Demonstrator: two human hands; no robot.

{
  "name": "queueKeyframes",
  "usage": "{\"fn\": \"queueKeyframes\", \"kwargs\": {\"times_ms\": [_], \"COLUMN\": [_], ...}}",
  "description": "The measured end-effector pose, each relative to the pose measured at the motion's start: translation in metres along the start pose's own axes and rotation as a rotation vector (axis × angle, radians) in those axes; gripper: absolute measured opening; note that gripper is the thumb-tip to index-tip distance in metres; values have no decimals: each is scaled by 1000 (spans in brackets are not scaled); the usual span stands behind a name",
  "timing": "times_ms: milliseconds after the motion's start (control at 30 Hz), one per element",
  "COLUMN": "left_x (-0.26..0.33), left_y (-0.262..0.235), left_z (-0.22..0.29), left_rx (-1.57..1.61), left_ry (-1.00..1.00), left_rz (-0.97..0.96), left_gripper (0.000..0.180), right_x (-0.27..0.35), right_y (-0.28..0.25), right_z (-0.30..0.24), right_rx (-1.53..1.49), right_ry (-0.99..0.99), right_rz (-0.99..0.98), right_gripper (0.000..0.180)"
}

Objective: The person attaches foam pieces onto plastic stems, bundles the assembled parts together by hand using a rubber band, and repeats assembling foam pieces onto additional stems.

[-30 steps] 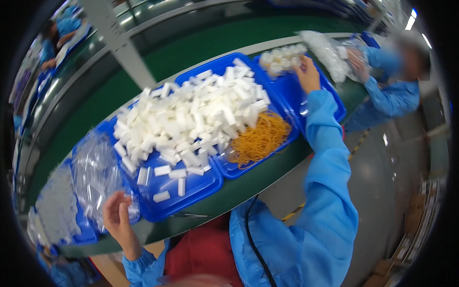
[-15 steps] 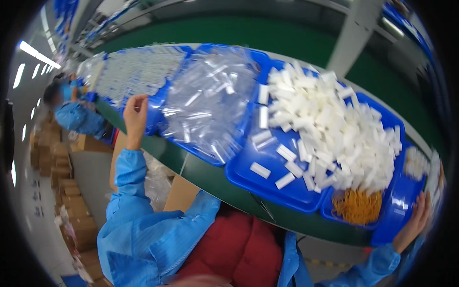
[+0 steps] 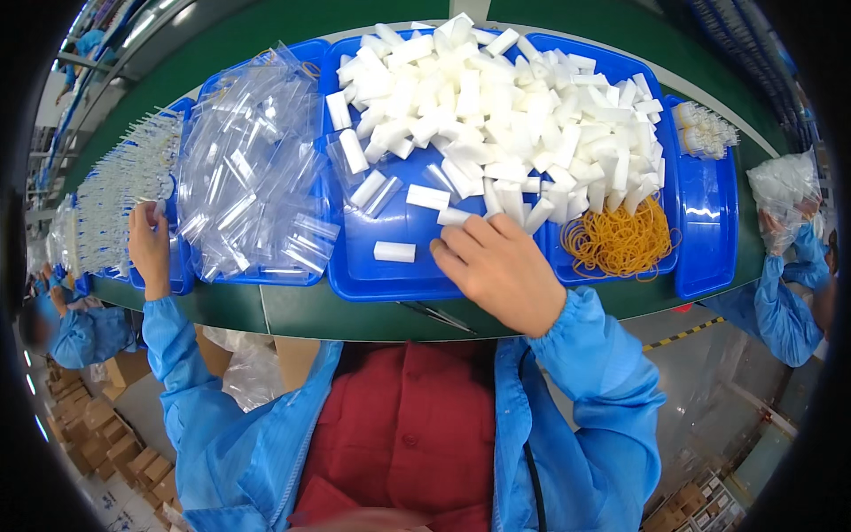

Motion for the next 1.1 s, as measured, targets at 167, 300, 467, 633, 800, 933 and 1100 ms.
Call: {"fn": "queueKeyframes", "kwargs": {"times_ms": [167,300,467,633,800,933,1100], "left_x": [19,36,81,148,176,175,176], "left_y": [-5,-46,-108,-102,-98,-98,-96], "left_z": [-31,-3,98,224,263,265,264], "left_rx": [697,865,1154,1484,1613,1595,1557], "left_ry": [-288,-276,90,386,443,476,430], "left_rz": [-48,116,165,-520,-774,-804,-791], "left_gripper": [17,19,25,35,31,31,33], "right_x": [-5,-5,1,-2,12,20,15], "right_y": [-3,-2,22,19,26,29,29], "right_z": [6,16,10,7,5,9,2], "right_rx": [-142,-633,-1213,-1744,-1828,-1723,-1721], "right_ry": [-29,242,497,919,974,1012,893], "right_rz": [41,281,577,687,804,886,736], "right_gripper": [23,31,27,40,35,34,27]}}
Point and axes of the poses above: each hand's wrist, its own x-axis away from the middle knuckle, its own y-axis out of the palm, z = x × y, the point moved 5 cm from there along -x, towards the middle knuckle, and after that the axes turned 10 degrees about -y, right-handed, at the moved point
